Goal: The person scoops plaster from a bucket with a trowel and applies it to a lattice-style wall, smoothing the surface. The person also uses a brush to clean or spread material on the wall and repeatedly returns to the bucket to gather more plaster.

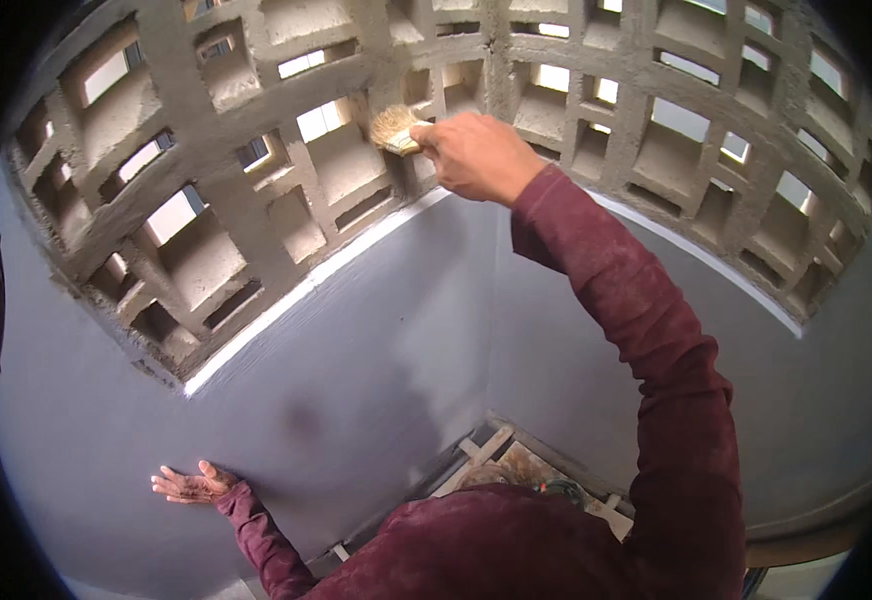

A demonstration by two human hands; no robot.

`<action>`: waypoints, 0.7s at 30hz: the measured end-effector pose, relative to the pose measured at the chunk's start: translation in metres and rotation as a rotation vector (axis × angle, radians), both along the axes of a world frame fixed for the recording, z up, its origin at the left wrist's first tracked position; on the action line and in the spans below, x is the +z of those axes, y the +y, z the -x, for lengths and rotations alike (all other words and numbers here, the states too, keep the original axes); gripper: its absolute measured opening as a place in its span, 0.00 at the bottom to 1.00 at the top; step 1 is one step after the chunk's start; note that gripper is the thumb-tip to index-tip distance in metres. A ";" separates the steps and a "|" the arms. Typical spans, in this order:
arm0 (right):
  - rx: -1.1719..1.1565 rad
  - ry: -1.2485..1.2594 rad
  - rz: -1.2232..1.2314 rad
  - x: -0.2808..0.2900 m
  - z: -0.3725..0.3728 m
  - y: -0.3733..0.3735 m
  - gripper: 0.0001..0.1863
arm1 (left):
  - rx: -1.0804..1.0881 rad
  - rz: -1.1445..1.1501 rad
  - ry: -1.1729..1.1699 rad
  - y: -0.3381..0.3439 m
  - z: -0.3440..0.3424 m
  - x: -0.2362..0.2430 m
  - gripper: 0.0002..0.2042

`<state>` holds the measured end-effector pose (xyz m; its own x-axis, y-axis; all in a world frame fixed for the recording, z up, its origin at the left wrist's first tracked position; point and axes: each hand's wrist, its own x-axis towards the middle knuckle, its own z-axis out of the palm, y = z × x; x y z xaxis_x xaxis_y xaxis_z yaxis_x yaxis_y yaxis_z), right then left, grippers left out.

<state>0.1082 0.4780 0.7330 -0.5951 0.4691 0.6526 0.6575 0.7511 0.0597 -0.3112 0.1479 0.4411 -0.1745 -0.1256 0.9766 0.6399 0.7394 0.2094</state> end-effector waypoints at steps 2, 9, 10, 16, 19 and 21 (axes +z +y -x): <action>0.029 0.070 0.037 0.008 -0.012 -0.007 0.14 | -0.037 -0.033 -0.001 -0.002 -0.004 0.007 0.37; 0.018 0.147 0.112 -0.004 0.005 -0.006 0.15 | -0.038 -0.032 0.015 0.000 -0.007 0.008 0.36; 0.020 0.140 0.083 -0.017 0.005 0.011 0.16 | -0.055 -0.047 0.003 0.009 -0.012 0.010 0.36; 0.162 0.173 -0.008 0.006 -0.014 0.019 0.15 | -0.012 -0.013 -0.038 -0.002 -0.006 0.004 0.37; 0.304 0.519 0.475 -0.006 -0.015 0.001 0.16 | -0.040 -0.010 -0.022 -0.006 -0.003 0.002 0.37; 0.324 0.629 0.708 -0.010 -0.008 -0.012 0.15 | -0.060 -0.001 0.005 -0.007 -0.002 0.001 0.37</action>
<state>0.1164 0.4663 0.7227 -0.4058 0.7480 0.5252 0.1736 0.6272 -0.7592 -0.3093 0.1414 0.4420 -0.1767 -0.1161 0.9774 0.6840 0.6996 0.2067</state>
